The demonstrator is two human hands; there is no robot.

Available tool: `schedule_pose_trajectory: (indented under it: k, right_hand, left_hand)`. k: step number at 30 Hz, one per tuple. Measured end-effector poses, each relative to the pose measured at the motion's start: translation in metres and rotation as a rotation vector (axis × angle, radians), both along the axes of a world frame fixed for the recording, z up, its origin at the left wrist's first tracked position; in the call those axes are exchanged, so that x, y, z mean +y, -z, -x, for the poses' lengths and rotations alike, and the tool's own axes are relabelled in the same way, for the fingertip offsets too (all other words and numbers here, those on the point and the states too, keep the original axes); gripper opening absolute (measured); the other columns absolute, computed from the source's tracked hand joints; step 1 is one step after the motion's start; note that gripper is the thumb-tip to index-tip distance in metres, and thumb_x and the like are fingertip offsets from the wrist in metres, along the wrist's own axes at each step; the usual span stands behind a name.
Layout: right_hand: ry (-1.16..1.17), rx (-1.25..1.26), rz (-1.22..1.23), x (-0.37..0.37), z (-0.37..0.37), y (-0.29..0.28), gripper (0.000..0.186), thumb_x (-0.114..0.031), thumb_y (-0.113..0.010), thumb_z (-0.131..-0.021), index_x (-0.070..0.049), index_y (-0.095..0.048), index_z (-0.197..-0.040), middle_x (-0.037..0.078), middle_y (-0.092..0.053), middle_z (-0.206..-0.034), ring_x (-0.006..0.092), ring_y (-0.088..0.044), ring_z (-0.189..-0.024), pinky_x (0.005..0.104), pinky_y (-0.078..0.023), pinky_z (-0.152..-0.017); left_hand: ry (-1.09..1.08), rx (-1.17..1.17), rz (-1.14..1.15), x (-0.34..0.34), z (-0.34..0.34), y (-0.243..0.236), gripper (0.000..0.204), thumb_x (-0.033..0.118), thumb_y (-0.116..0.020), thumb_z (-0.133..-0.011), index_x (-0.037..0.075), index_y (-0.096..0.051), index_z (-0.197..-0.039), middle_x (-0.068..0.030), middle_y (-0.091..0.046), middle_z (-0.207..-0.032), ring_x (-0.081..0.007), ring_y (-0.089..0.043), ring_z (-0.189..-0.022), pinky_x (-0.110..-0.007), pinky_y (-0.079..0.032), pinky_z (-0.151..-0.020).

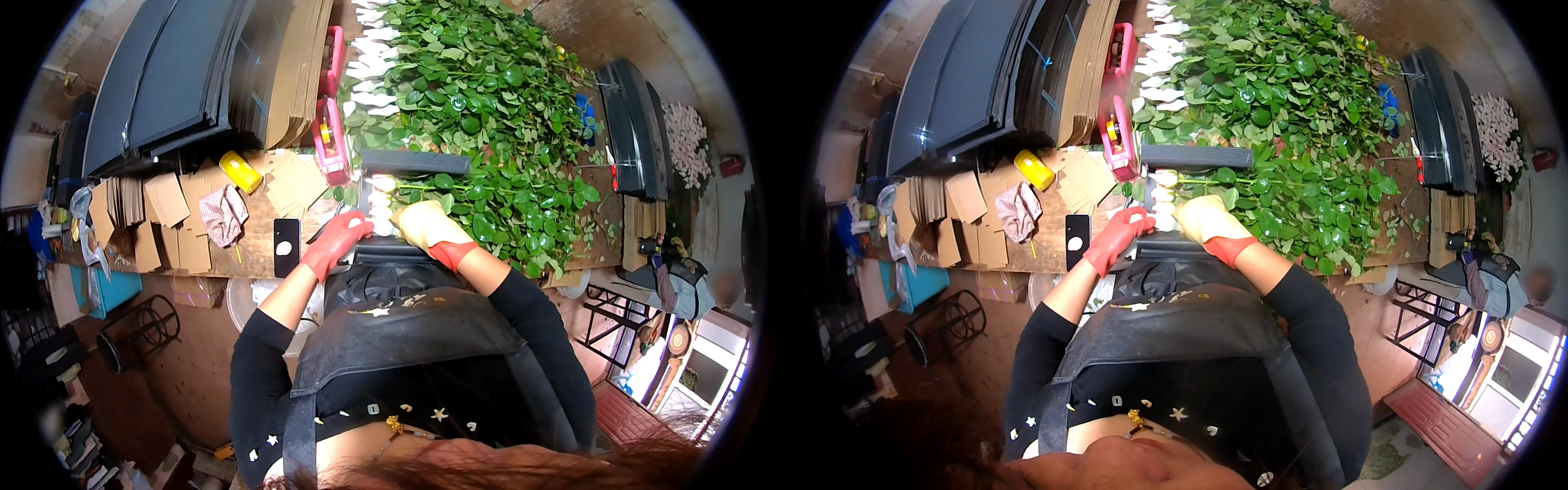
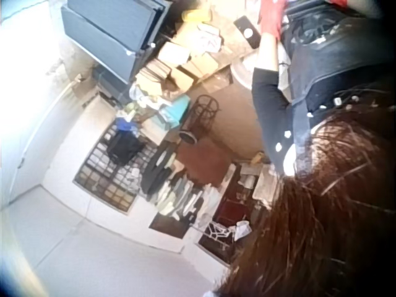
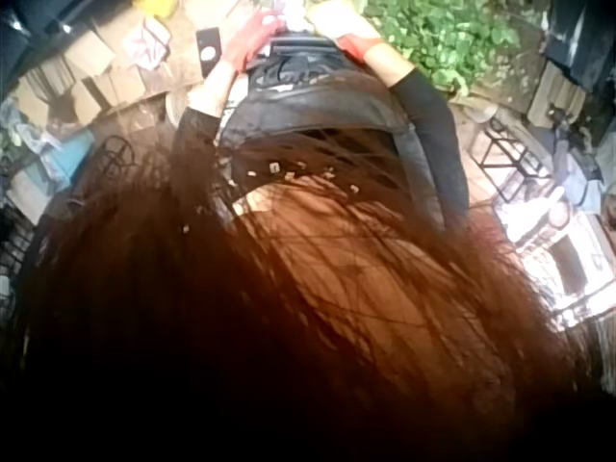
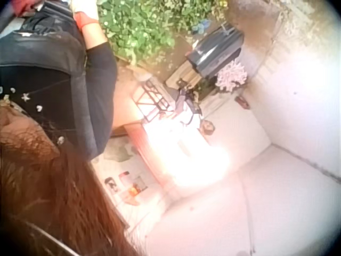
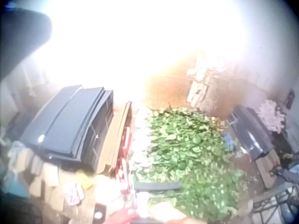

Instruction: The person arranges white tulips and green foliage into a black rectangular tray. They place the tulips in a row, fill the gaps with leaves, and use a stapler to secure the arrangement.

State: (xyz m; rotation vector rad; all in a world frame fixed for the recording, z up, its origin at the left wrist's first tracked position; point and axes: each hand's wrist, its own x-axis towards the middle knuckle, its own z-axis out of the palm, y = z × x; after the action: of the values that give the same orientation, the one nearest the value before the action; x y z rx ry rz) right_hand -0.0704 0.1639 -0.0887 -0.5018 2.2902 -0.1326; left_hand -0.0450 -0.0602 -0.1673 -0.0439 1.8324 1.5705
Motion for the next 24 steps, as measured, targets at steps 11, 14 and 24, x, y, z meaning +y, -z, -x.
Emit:
schedule_pose_trajectory:
  k: [11, 14, 24]
  right_hand:
    - [-0.021, -0.132, -0.094, -0.019, 0.009, 0.001, 0.033, -0.013, -0.061, -0.090, -0.007, -0.073, -0.120, 0.023, -0.072, -0.115, 0.0392, -0.070, -0.109, 0.0433, -0.057, -0.092]
    - [0.080, -0.120, -0.154, -0.017, 0.007, 0.026, 0.030, -0.018, -0.060, -0.091, -0.001, -0.075, -0.111, 0.028, -0.070, -0.117, 0.0399, -0.069, -0.112, 0.0418, -0.056, -0.093]
    - [-0.104, -0.092, -0.056, -0.009, 0.018, 0.001, 0.029, -0.018, -0.060, -0.088, -0.004, -0.074, -0.109, 0.024, -0.072, -0.111, 0.0426, -0.069, -0.105, 0.0459, -0.055, -0.092]
  left_hand:
    - [0.652, 0.065, 1.076, -0.169, -0.087, -0.046, 0.055, 0.051, -0.068, -0.085, 0.005, -0.071, -0.115, -0.0211, -0.073, -0.109, -0.0385, -0.070, -0.103, -0.046, -0.056, -0.089]
    - [0.836, 0.128, 1.205, -0.161, -0.083, -0.075, 0.049, 0.051, -0.067, -0.089, 0.006, -0.072, -0.109, -0.0218, -0.072, -0.103, -0.0440, -0.068, -0.101, -0.049, -0.055, -0.086]
    - [0.132, 0.296, 0.079, 0.019, 0.032, 0.006, 0.115, 0.038, -0.098, -0.060, 0.004, -0.030, -0.147, -0.0298, -0.019, -0.162, -0.0413, -0.024, -0.151, -0.043, -0.025, -0.124]
